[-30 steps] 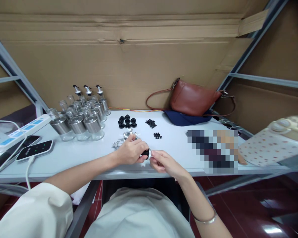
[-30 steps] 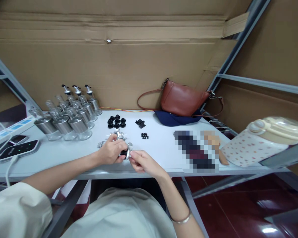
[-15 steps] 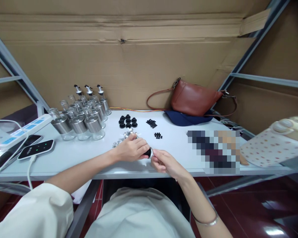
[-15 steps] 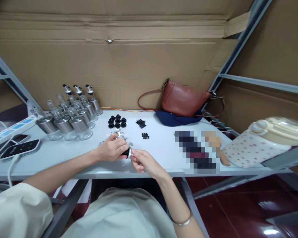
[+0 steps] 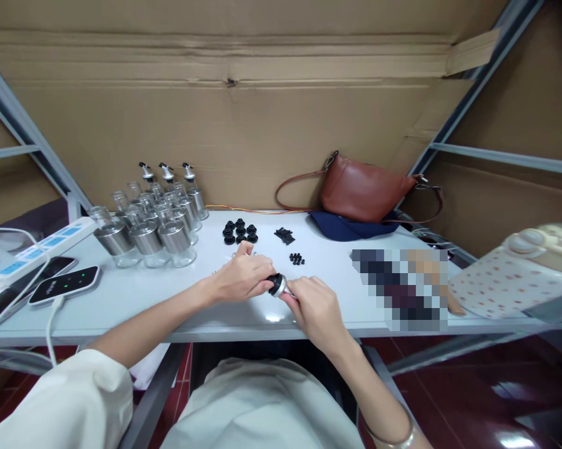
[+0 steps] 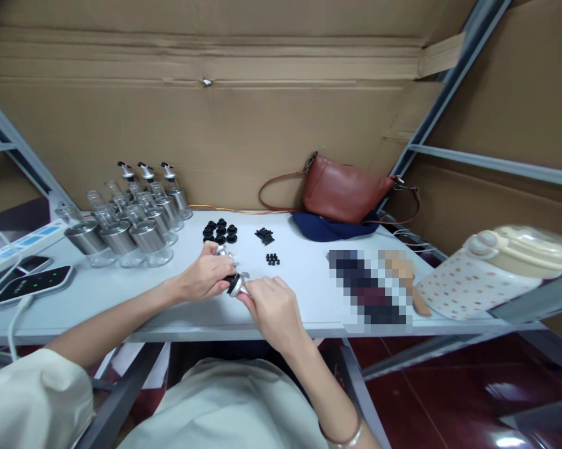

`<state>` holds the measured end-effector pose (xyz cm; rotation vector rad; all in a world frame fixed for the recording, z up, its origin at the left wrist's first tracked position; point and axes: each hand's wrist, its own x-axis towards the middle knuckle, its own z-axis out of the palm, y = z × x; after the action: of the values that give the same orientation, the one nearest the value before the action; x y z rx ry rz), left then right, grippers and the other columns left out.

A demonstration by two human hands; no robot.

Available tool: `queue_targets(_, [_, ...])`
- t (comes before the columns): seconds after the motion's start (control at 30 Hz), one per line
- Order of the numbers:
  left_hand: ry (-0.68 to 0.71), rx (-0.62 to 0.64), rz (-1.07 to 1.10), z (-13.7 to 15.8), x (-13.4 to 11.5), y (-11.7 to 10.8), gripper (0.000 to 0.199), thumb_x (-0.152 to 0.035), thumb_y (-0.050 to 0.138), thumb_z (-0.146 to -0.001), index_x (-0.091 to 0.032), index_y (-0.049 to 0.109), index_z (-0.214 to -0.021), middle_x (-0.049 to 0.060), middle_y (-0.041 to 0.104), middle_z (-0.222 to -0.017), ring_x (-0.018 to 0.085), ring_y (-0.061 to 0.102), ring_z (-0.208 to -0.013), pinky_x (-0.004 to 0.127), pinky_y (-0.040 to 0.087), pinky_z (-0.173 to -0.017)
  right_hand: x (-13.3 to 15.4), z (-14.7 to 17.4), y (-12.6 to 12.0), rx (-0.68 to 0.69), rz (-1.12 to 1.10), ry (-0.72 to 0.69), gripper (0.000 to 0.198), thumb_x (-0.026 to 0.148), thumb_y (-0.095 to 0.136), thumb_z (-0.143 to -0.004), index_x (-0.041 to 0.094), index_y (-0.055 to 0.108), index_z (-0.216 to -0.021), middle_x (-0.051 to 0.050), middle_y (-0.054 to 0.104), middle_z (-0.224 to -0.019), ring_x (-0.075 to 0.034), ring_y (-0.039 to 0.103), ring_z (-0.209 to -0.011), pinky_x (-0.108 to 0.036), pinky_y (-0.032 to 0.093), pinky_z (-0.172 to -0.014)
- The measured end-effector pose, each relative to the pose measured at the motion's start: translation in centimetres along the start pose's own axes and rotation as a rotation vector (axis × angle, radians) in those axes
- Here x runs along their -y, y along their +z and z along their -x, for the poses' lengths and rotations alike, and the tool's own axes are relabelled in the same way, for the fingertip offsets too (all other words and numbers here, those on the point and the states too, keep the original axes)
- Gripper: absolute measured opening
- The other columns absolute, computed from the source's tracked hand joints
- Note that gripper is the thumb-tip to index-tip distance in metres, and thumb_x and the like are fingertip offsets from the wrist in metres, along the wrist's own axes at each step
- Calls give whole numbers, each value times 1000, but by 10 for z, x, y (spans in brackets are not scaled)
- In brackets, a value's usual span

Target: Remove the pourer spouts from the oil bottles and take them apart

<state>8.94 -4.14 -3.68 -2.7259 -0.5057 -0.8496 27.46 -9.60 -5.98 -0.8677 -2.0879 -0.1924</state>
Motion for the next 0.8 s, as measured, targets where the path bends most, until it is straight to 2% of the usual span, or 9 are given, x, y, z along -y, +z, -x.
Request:
queue_targets(0.1, [-178, 85, 222, 1, 3, 1, 59, -45, 0, -97, -18, 42, -67, -1, 50, -56, 13, 36, -54, 33, 31, -72, -5, -6, -3, -80, 256, -181, 24, 24, 40, -97, 16, 55, -80, -1, 54, -60, -16, 43, -57, -29, 31, -61])
queue_targets(0.17, [-378, 47, 327, 3, 11, -2, 59, -48, -1, -95, -19, 39, -63, -1, 45, -54, 14, 37, -56, 31, 35, -66, -9, -7, -8, -109, 287, -205, 20, 23, 41, -97, 15, 56, -87, -1, 54, -60, -17, 43, -60, -30, 33, -65])
queue_targets(0.27, [-657, -91, 378, 7, 32, -12, 53, -53, 12, -94, -19, 40, -64, -1, 43, -57, 14, 40, -57, 28, 35, -57, -15, -4, -14, -215, 191, -65, 19, 19, 37, -97, 18, 52, -84, 0, 48, -60, -16, 42, -59, -29, 34, -63])
queue_targets(0.37, [-745, -135, 314, 12, 56, -20, 35, -50, 36, -90, -18, 47, -80, -1, 51, -69, 13, 47, -62, 26, 38, -61, -17, 2, -7, -282, 65, 140, 21, 17, 35, -96, 21, 46, -78, 1, 46, -63, -16, 42, -58, -28, 34, -58])
queue_targets(0.43, [-813, -119, 191, 17, 68, -21, 24, -40, 44, -90, -17, 48, -95, 1, 57, -80, 14, 53, -69, 27, 42, -66, -16, 7, 6, -260, -19, 206, 20, 16, 34, -95, 21, 47, -82, -1, 49, -69, -17, 47, -63, -28, 38, -59])
queue_targets(0.5, [-858, -24, -5, 24, 76, -19, 20, -30, 45, -90, -15, 48, -104, 6, 59, -94, 17, 58, -80, 29, 45, -74, -15, 11, 18, -209, -87, 236, 17, 16, 34, -95, 19, 50, -92, -5, 55, -80, -18, 53, -73, -30, 43, -66])
queue_targets(0.57, [-885, 173, -211, 31, 79, -16, 19, -21, 43, -91, -14, 49, -108, 11, 58, -105, 20, 59, -89, 31, 45, -79, -16, 14, 27, -178, -121, 273, 19, 17, 35, -94, 18, 52, -101, -8, 56, -92, -20, 55, -85, -32, 46, -73])
queue_targets(0.67, [-942, 409, -362, 39, 80, -11, 21, -10, 38, -89, -11, 54, -102, 15, 58, -103, 24, 61, -88, 33, 46, -76, -18, 16, 32, -151, -177, 354, 20, 20, 36, -93, 18, 54, -102, -10, 55, -95, -20, 57, -87, -33, 48, -75])
queue_targets(0.8, [-975, 487, -392, 42, 79, -5, 26, -2, 34, -85, -10, 56, -99, 16, 59, -98, 26, 62, -86, 34, 47, -71, -20, 17, 29, -43, -335, 420, 21, 21, 39, -93, 19, 54, -108, -8, 60, -96, -19, 59, -85, -32, 49, -75])
